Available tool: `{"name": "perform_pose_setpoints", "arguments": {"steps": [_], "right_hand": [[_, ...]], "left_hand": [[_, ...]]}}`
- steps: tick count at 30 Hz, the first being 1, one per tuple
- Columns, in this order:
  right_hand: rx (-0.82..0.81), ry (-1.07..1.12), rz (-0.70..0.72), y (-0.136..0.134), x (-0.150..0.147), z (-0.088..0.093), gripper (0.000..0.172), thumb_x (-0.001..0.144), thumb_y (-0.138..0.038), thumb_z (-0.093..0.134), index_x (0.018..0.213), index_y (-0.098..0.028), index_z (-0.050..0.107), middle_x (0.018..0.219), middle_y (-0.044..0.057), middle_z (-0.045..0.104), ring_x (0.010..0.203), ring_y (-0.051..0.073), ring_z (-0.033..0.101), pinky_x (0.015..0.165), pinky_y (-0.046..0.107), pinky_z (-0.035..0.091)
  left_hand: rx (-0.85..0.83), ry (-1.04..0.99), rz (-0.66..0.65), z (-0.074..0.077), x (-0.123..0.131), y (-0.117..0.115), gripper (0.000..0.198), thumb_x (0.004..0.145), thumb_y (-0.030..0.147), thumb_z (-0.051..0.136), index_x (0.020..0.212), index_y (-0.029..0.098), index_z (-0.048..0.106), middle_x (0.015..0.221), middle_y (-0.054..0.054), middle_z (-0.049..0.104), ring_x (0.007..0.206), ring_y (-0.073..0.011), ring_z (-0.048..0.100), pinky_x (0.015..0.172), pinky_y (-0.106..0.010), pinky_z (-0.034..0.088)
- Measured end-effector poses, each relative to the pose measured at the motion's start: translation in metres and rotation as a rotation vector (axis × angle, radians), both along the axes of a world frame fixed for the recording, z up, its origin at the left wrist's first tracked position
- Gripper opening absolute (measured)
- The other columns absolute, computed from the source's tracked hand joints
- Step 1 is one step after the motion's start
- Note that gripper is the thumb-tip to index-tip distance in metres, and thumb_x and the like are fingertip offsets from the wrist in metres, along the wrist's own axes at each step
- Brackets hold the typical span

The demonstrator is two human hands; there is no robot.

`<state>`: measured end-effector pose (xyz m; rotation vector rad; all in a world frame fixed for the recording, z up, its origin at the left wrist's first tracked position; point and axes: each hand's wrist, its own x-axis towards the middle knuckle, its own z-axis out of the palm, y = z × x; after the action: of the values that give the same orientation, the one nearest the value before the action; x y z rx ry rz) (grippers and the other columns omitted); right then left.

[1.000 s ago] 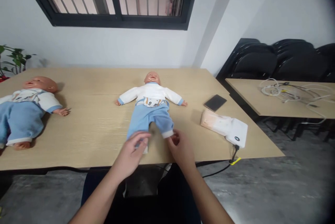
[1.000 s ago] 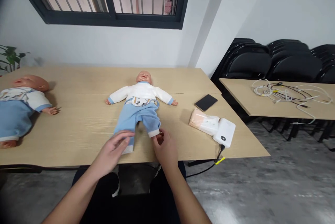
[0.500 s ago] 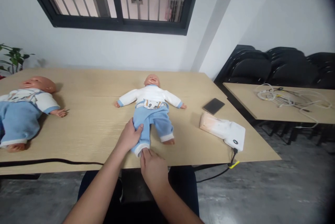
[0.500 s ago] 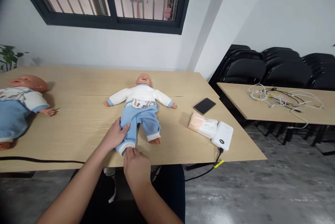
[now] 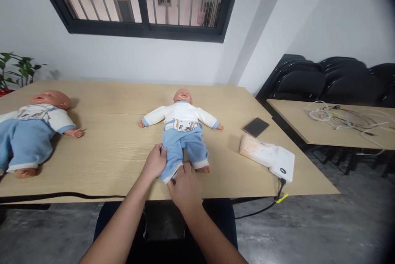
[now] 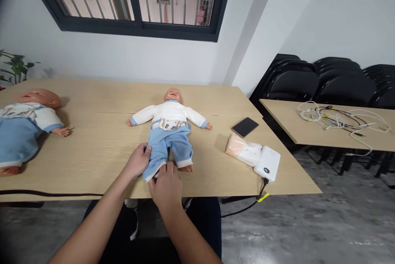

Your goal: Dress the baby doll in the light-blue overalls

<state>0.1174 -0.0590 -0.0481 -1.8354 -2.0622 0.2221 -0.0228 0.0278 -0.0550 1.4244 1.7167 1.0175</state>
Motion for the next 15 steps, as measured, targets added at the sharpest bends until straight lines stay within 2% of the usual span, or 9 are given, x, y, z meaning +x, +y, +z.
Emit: {"name": "perform_pose_setpoints", "arguments": {"steps": [3,6,11,13,15], "right_hand": [[0.0,0.006,0.011,0.002,-0.002,0.002,0.034,0.086,-0.037,0.068,0.112,-0.015,0.06,0.113,0.016,0.062,0.107,0.033,0.061,0.068,0.037,0.053],[0.012,0.012,-0.006,0.003,-0.004,0.002,0.033,0.084,-0.034,0.066,0.11,-0.015,0.06,0.113,0.017,0.063,0.107,0.033,0.061,0.067,0.036,0.051],[0.12,0.072,-0.139,0.007,0.0,-0.006,0.018,0.083,-0.03,0.063,0.097,-0.019,0.061,0.103,0.01,0.064,0.098,0.026,0.063,0.064,0.029,0.045],[0.159,0.076,-0.148,0.01,0.004,-0.008,0.012,0.087,-0.029,0.061,0.095,-0.02,0.062,0.101,0.008,0.064,0.094,0.023,0.063,0.064,0.028,0.043],[0.162,0.059,-0.127,0.012,0.007,-0.009,0.015,0.09,-0.033,0.061,0.096,-0.02,0.063,0.101,0.008,0.064,0.093,0.022,0.064,0.062,0.027,0.042]], "left_hand": [[0.021,0.004,0.061,0.002,0.007,-0.002,0.01,0.097,0.028,0.055,0.097,0.021,0.062,0.094,-0.012,0.072,0.09,-0.0297,0.067,0.086,-0.039,0.048],[0.037,-0.032,0.086,0.002,0.012,-0.004,0.008,0.098,0.026,0.054,0.098,0.021,0.059,0.097,-0.012,0.071,0.094,-0.0293,0.067,0.089,-0.039,0.047],[0.027,-0.219,0.091,0.001,0.016,-0.02,0.017,0.098,0.032,0.06,0.108,0.019,0.06,0.106,-0.011,0.071,0.1,-0.0261,0.066,0.093,-0.037,0.046],[0.008,-0.32,0.077,0.001,0.016,-0.031,0.024,0.093,0.037,0.068,0.109,0.019,0.062,0.106,-0.009,0.071,0.1,-0.0245,0.066,0.091,-0.034,0.046],[-0.009,-0.385,0.048,0.001,0.016,-0.039,0.028,0.088,0.039,0.075,0.105,0.019,0.064,0.1,-0.007,0.072,0.095,-0.0231,0.066,0.088,-0.032,0.046]]}}
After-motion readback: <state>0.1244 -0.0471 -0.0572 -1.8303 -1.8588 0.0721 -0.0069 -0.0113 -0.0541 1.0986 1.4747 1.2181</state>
